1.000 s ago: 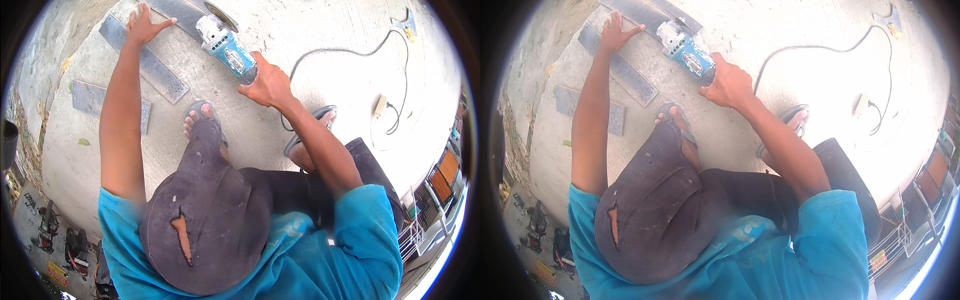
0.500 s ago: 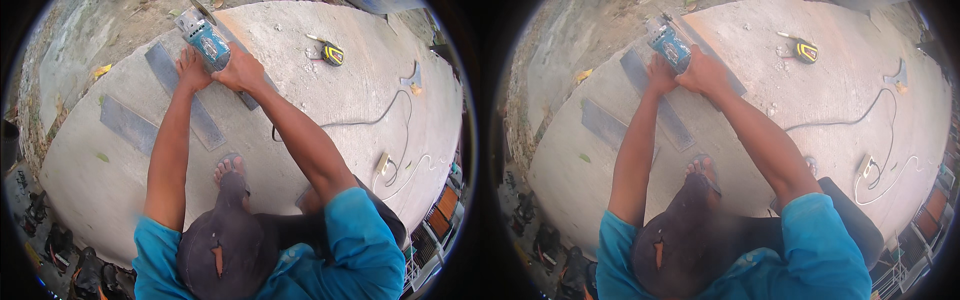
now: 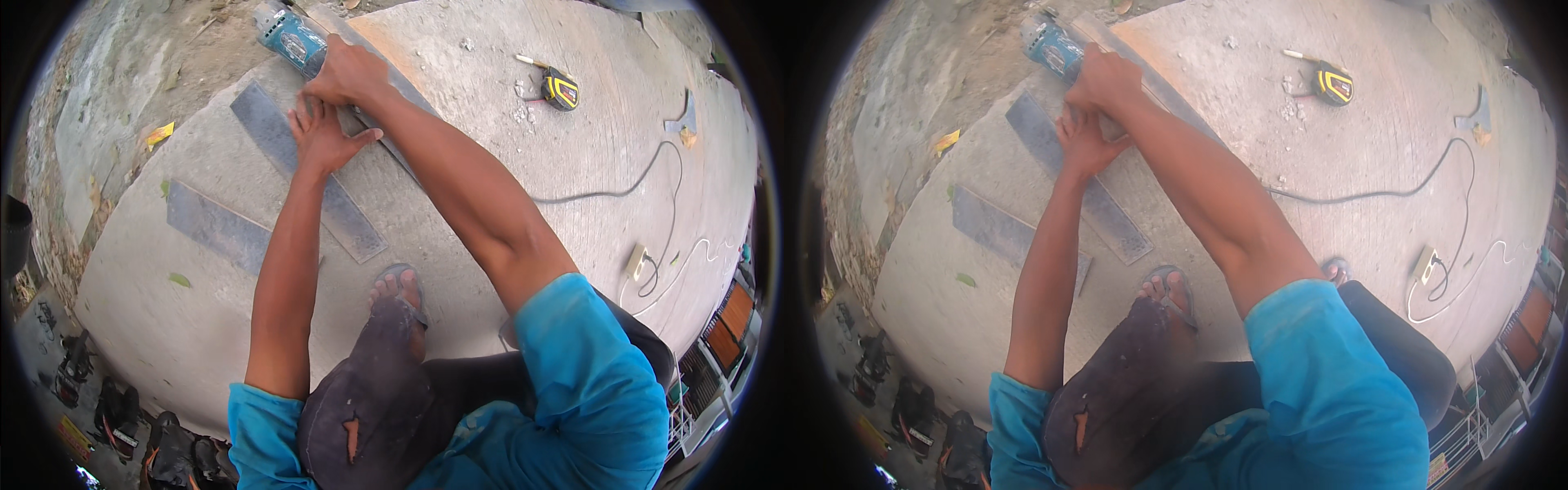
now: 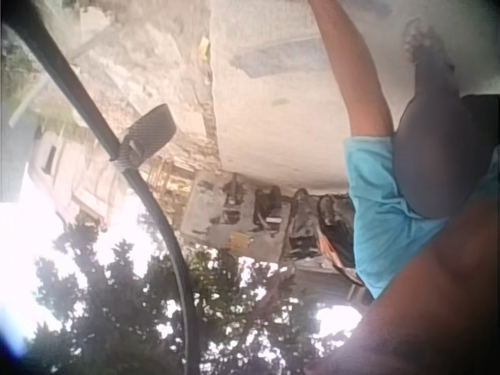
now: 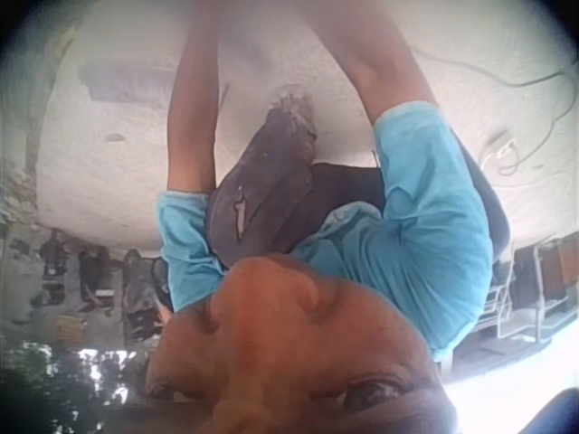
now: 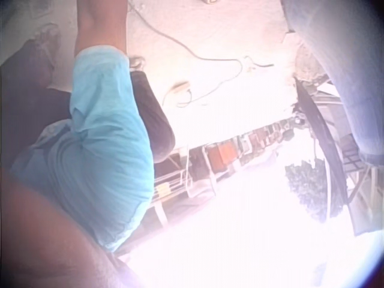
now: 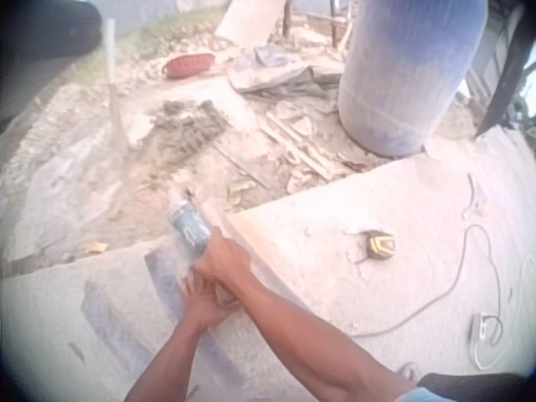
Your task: The person measures and marks rectangular tiles with a pencil and tape measure, then uses an angle grinder to cut them into smaller pieces. The person handles the tiles and grinder repeatedly, cutting multiple pieces and arranging them on the ground.
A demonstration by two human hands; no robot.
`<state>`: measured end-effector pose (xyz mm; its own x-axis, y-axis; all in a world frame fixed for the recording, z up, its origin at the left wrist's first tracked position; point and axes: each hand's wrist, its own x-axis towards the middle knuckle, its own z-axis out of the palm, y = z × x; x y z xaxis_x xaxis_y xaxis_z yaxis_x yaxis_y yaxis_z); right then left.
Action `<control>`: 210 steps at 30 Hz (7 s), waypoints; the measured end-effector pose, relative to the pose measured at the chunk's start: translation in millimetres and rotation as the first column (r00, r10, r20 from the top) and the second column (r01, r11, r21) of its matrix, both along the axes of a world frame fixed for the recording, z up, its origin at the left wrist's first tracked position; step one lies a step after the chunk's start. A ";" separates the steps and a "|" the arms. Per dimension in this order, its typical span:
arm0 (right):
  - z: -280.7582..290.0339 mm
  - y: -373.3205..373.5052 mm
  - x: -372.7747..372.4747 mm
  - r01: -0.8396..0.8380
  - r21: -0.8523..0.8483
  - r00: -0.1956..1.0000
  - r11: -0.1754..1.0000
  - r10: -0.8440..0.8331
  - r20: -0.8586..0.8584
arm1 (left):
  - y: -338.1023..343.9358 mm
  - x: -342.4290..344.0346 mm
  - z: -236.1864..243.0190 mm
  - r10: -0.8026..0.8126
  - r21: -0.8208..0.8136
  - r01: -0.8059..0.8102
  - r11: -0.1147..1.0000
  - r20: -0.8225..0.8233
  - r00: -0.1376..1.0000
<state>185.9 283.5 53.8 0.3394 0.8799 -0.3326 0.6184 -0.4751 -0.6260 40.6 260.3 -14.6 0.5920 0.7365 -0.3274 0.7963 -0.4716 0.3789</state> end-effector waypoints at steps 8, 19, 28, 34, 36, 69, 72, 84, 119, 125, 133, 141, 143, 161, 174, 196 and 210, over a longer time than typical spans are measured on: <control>-0.8 9.0 -0.8 0.002 -0.051 1.000 0.999 -0.002 0.004 | -1.2 -0.9 -3.2 0.000 0.050 -0.002 0.999 0.035 0.999; -6.1 15.3 -2.0 0.010 -0.065 1.000 0.998 -0.009 0.013 | -2.1 -0.8 -1.8 -0.011 0.070 0.009 0.998 0.020 1.000; -7.3 15.7 -3.0 0.017 -0.058 1.000 0.998 -0.016 0.019 | -2.0 -2.3 -5.7 -0.027 0.104 0.024 0.994 0.027 0.999; -3.7 12.7 -3.7 0.015 -0.089 1.000 0.996 -0.014 0.014 | -0.9 -2.7 -6.4 -0.028 0.083 0.026 0.996 0.023 0.999; -4.6 13.0 -3.8 0.012 -0.091 1.000 0.996 -0.010 0.021 | -0.4 -2.6 -5.9 -0.029 0.080 0.027 0.996 0.015 0.999; -6.9 -17.8 1.0 0.002 -0.095 0.999 0.995 0.002 0.044 | 0.6 -4.5 -13.6 -0.043 0.140 0.040 0.989 0.019 0.999; -7.8 -23.4 1.2 0.010 -0.092 1.000 0.996 -0.007 0.028 | -0.6 -6.5 -16.1 -0.049 0.175 0.040 0.984 0.044 0.998; 1.4 -33.1 1.4 0.025 -0.119 0.999 0.993 -0.021 0.033 | 2.7 -5.2 -13.7 -0.036 0.104 0.035 0.994 0.008 0.999; 13.3 -96.8 6.7 0.016 -0.175 0.999 0.984 -0.010 0.034 | 9.9 -7.9 -22.4 -0.048 0.144 0.058 0.988 -0.070 0.996; 11.9 -107.0 7.8 0.011 -0.162 0.999 0.987 -0.004 0.045 | 12.0 -9.9 -27.7 -0.048 0.137 0.056 0.989 -0.065 0.997; 8.9 -123.0 10.3 0.013 -0.185 1.000 0.983 -0.008 0.025 | 13.7 -8.0 -27.2 -0.044 0.164 0.057 0.985 -0.082 0.996; 9.9 -141.3 11.4 0.018 -0.197 1.000 0.980 -0.014 0.023 | 15.9 -8.4 -28.3 -0.061 0.190 0.077 0.979 -0.087 0.994; 9.8 -146.0 11.5 0.021 -0.199 1.000 0.980 -0.018 0.019 | 16.0 -9.9 -32.4 -0.070 0.222 0.085 0.971 -0.075 0.995; 22.7 -183.6 14.3 0.018 -0.225 0.999 0.974 -0.010 0.038 | 21.1 -9.0 -33.9 -0.068 0.186 0.089 0.979 -0.116 0.991; 21.2 -214.2 17.8 0.015 -0.261 1.000 0.965 -0.014 0.007 | 26.0 -12.2 -40.5 -0.085 0.188 0.115 0.975 -0.161 0.983; 35.0 -265.0 21.1 0.000 -0.330 1.000 0.944 -0.006 -0.017 | 26.4 -12.7 -35.5 -0.073 0.156 0.083 0.984 -0.074 0.995; 41.6 -302.1 24.7 -0.008 -0.342 0.999 0.940 -0.010 -0.050 | 27.1 -13.2 -32.6 -0.057 0.143 0.070 0.987 -0.090 0.994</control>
<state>210.6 -18.5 95.5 0.3156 0.7099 -0.6296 0.5899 -0.6665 -0.4558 27.4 287.4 -47.2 0.6135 0.7418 -0.2709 0.7894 -0.5672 0.2347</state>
